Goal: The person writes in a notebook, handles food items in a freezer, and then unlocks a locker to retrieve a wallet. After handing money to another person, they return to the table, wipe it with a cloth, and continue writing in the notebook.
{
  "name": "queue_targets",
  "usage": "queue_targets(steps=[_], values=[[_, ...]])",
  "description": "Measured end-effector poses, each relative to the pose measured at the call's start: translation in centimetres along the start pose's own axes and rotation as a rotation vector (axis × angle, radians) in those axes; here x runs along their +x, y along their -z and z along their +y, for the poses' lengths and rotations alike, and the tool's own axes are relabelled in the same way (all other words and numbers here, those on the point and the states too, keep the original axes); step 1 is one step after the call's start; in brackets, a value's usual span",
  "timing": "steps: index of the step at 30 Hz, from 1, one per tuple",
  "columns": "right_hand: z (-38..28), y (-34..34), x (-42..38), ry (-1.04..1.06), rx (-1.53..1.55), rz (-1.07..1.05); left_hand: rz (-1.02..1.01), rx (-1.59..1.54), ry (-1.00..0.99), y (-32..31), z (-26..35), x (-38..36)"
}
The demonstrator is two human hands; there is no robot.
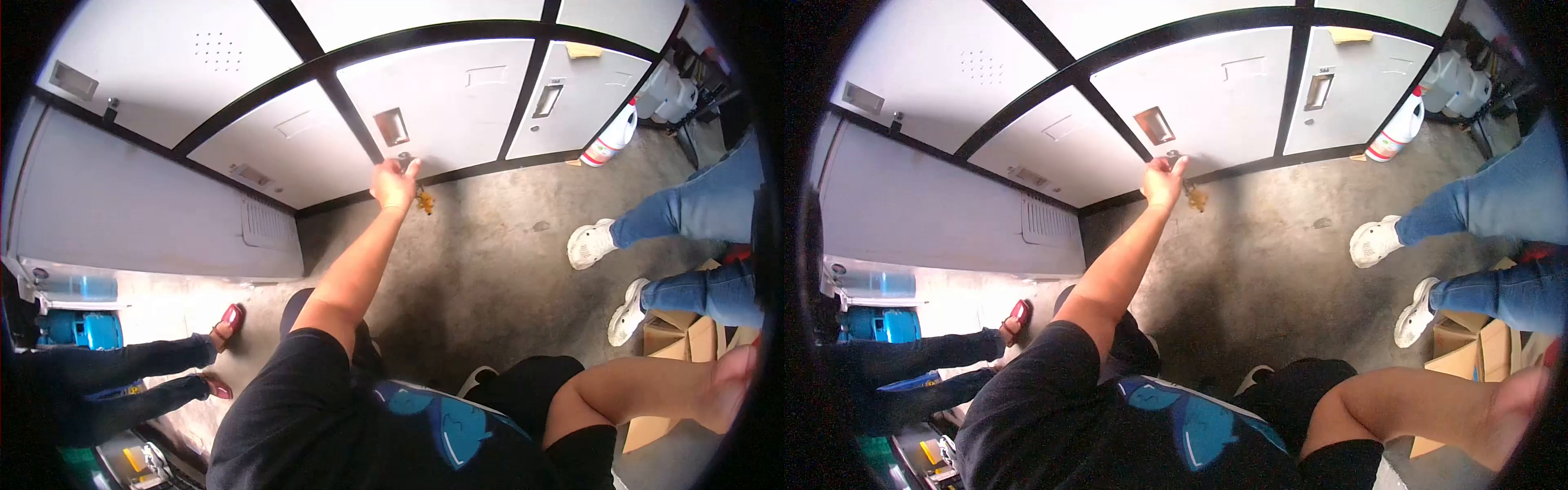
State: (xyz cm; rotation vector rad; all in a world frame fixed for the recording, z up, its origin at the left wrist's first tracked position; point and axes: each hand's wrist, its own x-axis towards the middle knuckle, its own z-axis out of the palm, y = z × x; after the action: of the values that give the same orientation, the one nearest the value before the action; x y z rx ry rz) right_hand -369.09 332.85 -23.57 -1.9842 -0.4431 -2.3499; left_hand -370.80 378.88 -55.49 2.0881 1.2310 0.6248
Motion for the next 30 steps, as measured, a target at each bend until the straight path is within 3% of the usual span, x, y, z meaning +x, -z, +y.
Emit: queue_targets(steps=[5,8,9,18,21,27,30], values=[[0.3,0.6,0.1,-0.016,0.027,0.006,0.067,0.084,-0.148,0.1,-0.2,0.8],[0.3,0.6,-0.1,-0.022,0.050,-0.002,-0.039,0.105,-0.127,1.1,0.6,0.9],[0.3,0.6,-0.1,-0.024,0.060,-0.005,0.038,0.119,-0.173,0.5,0.0,1.1],[0.3,0.4,-0.5,-0.036,0.106,0.012,0.037,0.204,-0.277,0.0,-1.1,1.1],[0.5,0.4,-0.4,-0.044,0.121,0.014,-0.010,-0.064,-0.273,-1.7,-2.6,2.0],[0.5,0.2,-0.3,-0.052,0.139,0.027,-0.158,-0.517,0.035,-2.6,-2.6,1.8],[0.5,0.1,-0.1,-0.068,0.158,0.036,-0.157,-0.516,0.042,-1.9,-1.8,1.0]])
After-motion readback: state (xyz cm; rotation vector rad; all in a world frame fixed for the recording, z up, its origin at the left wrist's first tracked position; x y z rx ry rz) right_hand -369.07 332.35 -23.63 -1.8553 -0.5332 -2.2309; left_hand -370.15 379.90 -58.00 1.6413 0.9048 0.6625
